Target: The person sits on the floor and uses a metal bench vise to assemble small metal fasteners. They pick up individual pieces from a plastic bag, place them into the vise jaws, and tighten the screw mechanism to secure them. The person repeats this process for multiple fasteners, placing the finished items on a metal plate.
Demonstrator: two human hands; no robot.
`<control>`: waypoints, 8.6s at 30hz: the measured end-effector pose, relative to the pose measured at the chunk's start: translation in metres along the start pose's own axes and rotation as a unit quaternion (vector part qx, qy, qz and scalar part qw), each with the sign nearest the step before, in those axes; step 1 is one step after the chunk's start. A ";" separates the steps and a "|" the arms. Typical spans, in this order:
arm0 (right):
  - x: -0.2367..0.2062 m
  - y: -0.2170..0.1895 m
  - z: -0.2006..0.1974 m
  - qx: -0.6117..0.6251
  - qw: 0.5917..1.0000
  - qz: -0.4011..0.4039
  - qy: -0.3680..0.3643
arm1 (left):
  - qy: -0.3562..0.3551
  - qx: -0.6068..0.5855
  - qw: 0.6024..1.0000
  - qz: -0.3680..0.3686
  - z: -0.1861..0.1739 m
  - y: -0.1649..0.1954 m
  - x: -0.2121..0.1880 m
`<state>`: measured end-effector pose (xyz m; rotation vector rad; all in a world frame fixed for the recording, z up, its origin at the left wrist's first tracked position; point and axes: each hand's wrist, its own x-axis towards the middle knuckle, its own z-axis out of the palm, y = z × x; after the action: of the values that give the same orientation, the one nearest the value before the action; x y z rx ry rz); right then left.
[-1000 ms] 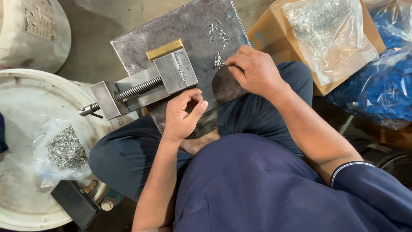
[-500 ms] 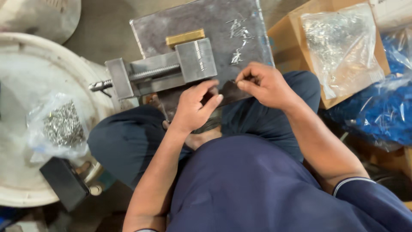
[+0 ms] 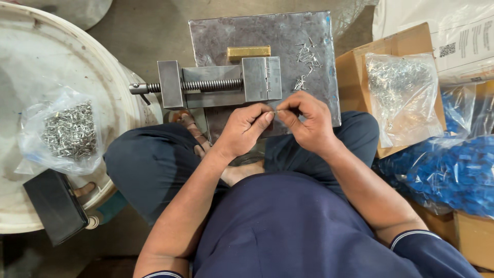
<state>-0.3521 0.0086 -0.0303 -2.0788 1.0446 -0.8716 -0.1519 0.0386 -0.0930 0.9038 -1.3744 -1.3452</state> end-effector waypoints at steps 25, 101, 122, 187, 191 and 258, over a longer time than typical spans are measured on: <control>0.049 -0.035 -0.016 -0.197 0.974 -0.108 -0.040 | 0.014 0.025 1.000 -0.007 0.003 0.009 -0.001; 0.032 -0.025 -0.011 -0.139 0.988 -0.067 0.014 | -0.004 -0.306 0.949 -0.077 0.003 -0.017 -0.004; 0.025 0.020 -0.039 -0.138 0.988 0.008 0.070 | 0.007 -0.300 0.952 -0.064 0.001 -0.021 -0.007; -0.020 0.035 0.019 0.401 0.870 0.272 0.088 | 0.163 0.184 0.968 0.051 0.042 0.013 0.004; -0.023 0.035 0.019 0.419 0.861 0.276 0.083 | 0.193 0.221 0.953 0.081 0.047 0.012 0.004; -0.021 -0.007 0.001 0.099 0.995 -0.019 0.029 | 0.042 -0.429 0.880 -0.201 0.024 0.006 -0.017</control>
<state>-0.3578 0.0301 -0.0313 -1.9229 0.9126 -1.0169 -0.1695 0.0620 -0.0877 0.6146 -0.3982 -1.9614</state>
